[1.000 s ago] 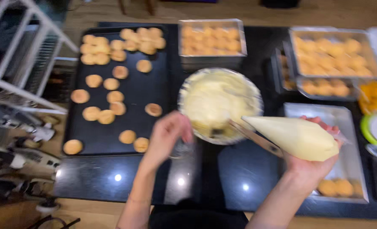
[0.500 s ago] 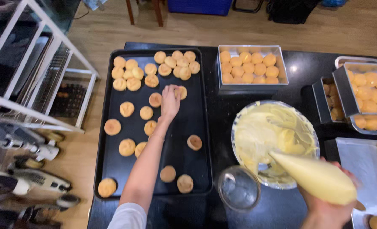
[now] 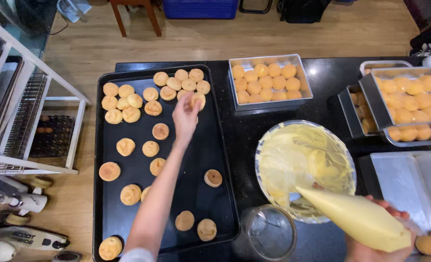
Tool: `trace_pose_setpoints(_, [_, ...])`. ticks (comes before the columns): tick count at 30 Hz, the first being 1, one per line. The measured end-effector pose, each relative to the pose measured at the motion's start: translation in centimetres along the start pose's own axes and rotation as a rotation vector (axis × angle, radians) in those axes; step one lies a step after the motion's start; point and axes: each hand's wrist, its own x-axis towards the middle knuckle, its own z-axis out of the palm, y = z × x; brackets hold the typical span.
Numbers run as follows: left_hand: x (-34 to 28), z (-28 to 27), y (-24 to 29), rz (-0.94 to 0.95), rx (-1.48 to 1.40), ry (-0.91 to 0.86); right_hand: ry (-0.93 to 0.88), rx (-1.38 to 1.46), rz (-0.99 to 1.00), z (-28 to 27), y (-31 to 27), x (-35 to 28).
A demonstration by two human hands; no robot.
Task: The person fills a piping bag with cream from a large bowl using a wooden spoon, trims the tip of the bag with scissors, and then pipes the cream into the centers of many small pastries.
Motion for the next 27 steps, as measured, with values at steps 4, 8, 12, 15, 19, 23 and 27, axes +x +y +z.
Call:
trace_pose_setpoints(4, [-11.0,0.3,10.3,-0.447,-0.698,-0.059,0.04,-0.003,-0.041,5.9,1.1,-1.8])
trace_pose_setpoints(8, [-22.0,3.0,20.0,-0.629,-1.033,-0.117,-0.114,0.025,-0.043,10.5,0.5,-4.8])
trace_pose_setpoints(12, [-28.1,7.8,25.0,-0.71,-1.2,-0.136,-0.177,0.08,-0.028,12.5,-2.8,-6.5])
trace_pose_setpoints(15, [-30.3,10.7,26.7,-0.747,-1.219,-0.163,-0.144,0.115,-0.06,12.8,-5.7,-6.5])
trace_pose_setpoints(19, [-33.2,14.0,28.2,-0.739,-1.17,-0.2,-0.136,0.105,-0.123,11.9,-10.0,-5.4])
trace_pose_setpoints(23, [-35.6,16.8,29.6,-0.67,-1.058,-0.218,-0.133,0.06,-0.176,10.6,-13.7,-4.5])
trace_pose_setpoints(27, [-36.7,19.7,30.1,-0.538,-0.847,-0.265,-0.232,-0.064,-0.265,9.5,-17.0,-4.0])
